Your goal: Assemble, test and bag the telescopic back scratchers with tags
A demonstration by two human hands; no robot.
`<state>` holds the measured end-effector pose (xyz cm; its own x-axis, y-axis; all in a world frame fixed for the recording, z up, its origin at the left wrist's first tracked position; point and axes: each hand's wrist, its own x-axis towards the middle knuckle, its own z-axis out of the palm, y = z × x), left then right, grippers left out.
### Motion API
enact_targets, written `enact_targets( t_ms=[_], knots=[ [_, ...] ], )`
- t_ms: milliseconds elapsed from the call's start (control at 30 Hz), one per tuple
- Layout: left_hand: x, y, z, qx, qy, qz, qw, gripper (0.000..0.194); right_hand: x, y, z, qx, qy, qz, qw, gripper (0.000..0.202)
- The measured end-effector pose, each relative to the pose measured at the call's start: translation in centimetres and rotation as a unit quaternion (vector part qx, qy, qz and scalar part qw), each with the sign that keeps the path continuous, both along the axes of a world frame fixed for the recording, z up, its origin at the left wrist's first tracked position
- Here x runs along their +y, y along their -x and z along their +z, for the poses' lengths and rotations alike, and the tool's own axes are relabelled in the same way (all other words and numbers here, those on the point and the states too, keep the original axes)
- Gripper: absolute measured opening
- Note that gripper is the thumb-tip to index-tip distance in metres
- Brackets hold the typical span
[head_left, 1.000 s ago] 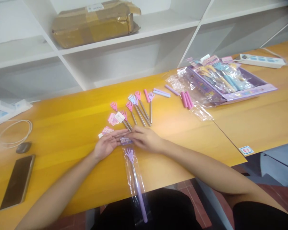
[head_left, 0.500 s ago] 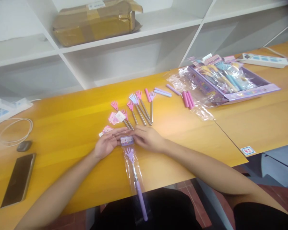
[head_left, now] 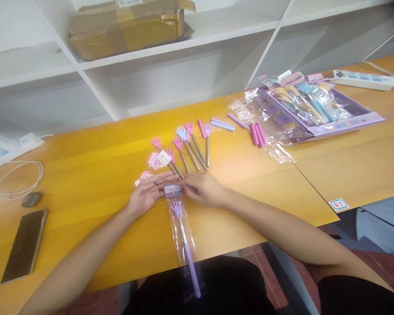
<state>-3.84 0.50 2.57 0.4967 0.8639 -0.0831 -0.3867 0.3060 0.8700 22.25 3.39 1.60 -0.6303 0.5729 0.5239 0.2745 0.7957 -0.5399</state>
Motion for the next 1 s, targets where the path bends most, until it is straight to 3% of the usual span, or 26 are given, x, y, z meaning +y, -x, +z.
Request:
enact_targets(
  t_ms=[100,200,300,467,667,767,867,1000],
  knots=[
    [0.0,0.0,-0.1,0.01,-0.01,0.0,1.0,0.054,-0.3,0.2,0.2,0.005,0.057,-0.028,0.998,0.025],
    [-0.1,0.0,-0.3,0.025,-0.033,-0.017,0.999,0.054,-0.5,0.5,0.2,0.017,0.121,-0.083,0.989,0.04],
    [-0.2,0.0,-0.6,0.04,-0.071,-0.04,0.996,0.056,-0.4,0.7,-0.1,0.022,0.141,-0.096,0.985,0.046],
    [-0.2,0.3,-1.1,0.08,-0.126,-0.055,0.987,0.049,0.2,0.8,-0.7,0.062,0.092,-0.06,0.992,0.014],
    [-0.5,0.1,-0.8,0.14,-0.157,0.0,0.978,0.037,0.3,0.7,-0.6,0.087,0.077,-0.045,0.992,0.015],
    [-0.7,-0.3,-0.7,0.129,-0.143,0.032,0.981,0.052,0.1,0.7,-0.3,0.09,0.075,-0.044,0.992,0.013],
    [-0.8,-0.6,-0.8,0.154,-0.102,0.005,0.983,0.066,-0.1,0.7,-0.2,0.095,0.076,-0.06,0.991,0.012],
    [-0.9,-0.6,-0.8,0.211,-0.082,-0.051,0.973,0.058,-0.3,0.7,0.0,0.094,0.093,-0.091,0.987,0.01]
  ],
)
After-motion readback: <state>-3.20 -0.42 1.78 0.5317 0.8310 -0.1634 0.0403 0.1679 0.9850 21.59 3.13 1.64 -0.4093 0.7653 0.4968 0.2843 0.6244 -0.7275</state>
